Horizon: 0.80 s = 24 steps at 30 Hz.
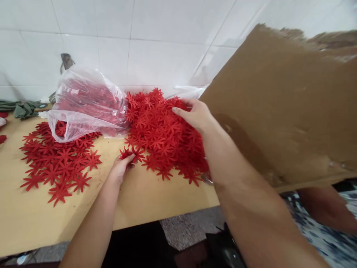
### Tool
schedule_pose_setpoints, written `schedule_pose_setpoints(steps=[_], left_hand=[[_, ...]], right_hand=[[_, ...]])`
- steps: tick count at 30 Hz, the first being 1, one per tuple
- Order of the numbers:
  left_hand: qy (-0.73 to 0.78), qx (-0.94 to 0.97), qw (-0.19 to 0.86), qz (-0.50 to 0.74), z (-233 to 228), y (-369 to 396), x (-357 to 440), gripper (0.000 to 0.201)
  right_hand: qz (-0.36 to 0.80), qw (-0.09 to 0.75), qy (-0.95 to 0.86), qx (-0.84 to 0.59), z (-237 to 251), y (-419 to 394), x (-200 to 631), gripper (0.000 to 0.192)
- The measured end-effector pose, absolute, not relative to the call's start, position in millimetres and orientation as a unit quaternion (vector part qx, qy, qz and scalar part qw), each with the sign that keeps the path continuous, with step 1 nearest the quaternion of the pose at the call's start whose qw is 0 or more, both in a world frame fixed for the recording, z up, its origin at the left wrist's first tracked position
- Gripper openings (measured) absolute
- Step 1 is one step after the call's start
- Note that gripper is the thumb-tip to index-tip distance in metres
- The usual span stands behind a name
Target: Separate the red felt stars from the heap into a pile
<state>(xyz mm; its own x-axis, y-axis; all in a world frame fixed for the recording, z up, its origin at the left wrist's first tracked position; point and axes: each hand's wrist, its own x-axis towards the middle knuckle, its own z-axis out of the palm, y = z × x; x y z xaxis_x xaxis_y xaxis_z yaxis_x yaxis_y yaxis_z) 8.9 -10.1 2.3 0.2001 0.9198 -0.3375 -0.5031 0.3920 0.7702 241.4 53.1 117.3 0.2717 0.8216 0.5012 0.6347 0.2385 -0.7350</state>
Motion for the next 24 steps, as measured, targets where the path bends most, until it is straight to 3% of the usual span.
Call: schedule_pose_setpoints(steps=[3,7,10,13,16,24], left_hand=[[0.411,0.261,0.720,0.494,0,-9,10,0.032],[0.403,0.266,0.722,0.494,-3,-9,12,0.031],[0.424,0.273,0.705,0.499,-4,-8,14,0.034],[0.419,0.274,0.699,0.511,-5,-7,13,0.040],[0.417,0.274,0.684,0.532,-5,-5,11,0.039],[0.439,0.255,0.639,0.578,0,0,12,0.026]], right_hand=[[0.027,0.409,-0.593,-0.694,143,63,250,0.053],[0.019,0.407,-0.618,-0.672,137,42,222,0.028],[0.117,0.437,-0.679,-0.578,101,16,179,0.018],[0.272,0.418,-0.695,-0.518,56,-2,139,0.026],[0.342,0.444,-0.666,-0.493,26,-5,116,0.028],[0.429,0.484,-0.586,-0.488,25,1,109,0.016]])
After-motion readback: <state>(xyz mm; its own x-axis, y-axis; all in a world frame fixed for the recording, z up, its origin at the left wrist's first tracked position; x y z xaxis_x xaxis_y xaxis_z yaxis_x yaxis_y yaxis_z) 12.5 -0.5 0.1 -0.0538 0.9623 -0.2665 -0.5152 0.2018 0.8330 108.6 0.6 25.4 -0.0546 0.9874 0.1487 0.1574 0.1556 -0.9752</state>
